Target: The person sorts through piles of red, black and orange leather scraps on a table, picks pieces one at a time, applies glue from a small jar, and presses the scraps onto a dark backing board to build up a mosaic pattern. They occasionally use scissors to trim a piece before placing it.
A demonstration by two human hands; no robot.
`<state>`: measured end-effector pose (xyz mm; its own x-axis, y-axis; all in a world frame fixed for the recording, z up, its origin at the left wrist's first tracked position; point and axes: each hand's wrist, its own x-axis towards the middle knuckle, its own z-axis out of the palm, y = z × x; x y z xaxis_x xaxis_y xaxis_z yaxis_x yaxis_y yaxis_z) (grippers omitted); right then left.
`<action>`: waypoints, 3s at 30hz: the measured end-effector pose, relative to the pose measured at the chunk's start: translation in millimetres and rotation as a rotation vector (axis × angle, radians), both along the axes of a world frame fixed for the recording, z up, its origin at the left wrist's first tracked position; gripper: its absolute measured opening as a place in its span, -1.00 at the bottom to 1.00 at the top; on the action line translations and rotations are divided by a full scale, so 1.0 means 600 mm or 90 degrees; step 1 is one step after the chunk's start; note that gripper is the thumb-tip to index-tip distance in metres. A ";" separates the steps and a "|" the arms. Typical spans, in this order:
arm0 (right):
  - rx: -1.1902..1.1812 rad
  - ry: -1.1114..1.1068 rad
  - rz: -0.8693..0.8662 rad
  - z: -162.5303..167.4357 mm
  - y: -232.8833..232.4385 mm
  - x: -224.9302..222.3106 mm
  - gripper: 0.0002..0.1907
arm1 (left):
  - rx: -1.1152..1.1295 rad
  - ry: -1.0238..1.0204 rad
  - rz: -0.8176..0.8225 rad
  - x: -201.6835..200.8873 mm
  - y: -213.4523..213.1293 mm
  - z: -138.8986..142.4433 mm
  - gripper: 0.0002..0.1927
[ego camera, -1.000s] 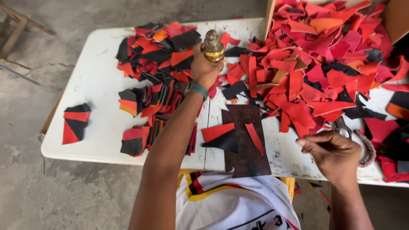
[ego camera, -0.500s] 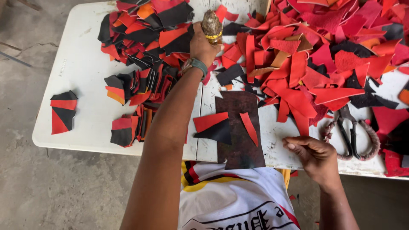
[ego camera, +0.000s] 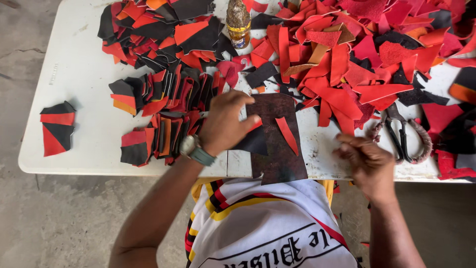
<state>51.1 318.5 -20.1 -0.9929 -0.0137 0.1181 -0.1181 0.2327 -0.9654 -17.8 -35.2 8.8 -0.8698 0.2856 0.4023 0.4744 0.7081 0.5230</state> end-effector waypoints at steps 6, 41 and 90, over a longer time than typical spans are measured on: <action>0.551 0.103 -0.168 0.091 0.075 -0.013 -0.45 | -0.098 0.008 0.061 0.012 0.093 -0.014 -0.60; -0.121 -0.115 0.125 0.025 -0.136 -0.085 -0.48 | 0.257 0.001 -0.029 0.032 0.037 0.034 -0.46; 0.148 -0.237 -0.004 0.092 0.243 -0.023 -0.77 | 0.657 -0.132 -0.168 0.046 0.104 0.062 -0.60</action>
<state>37.4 464.1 35.3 -0.9673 0.0082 -0.2534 0.2301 0.4480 -0.8639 9.9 27.5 45.8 -0.9091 0.0821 0.4083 0.3813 -0.2303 0.8953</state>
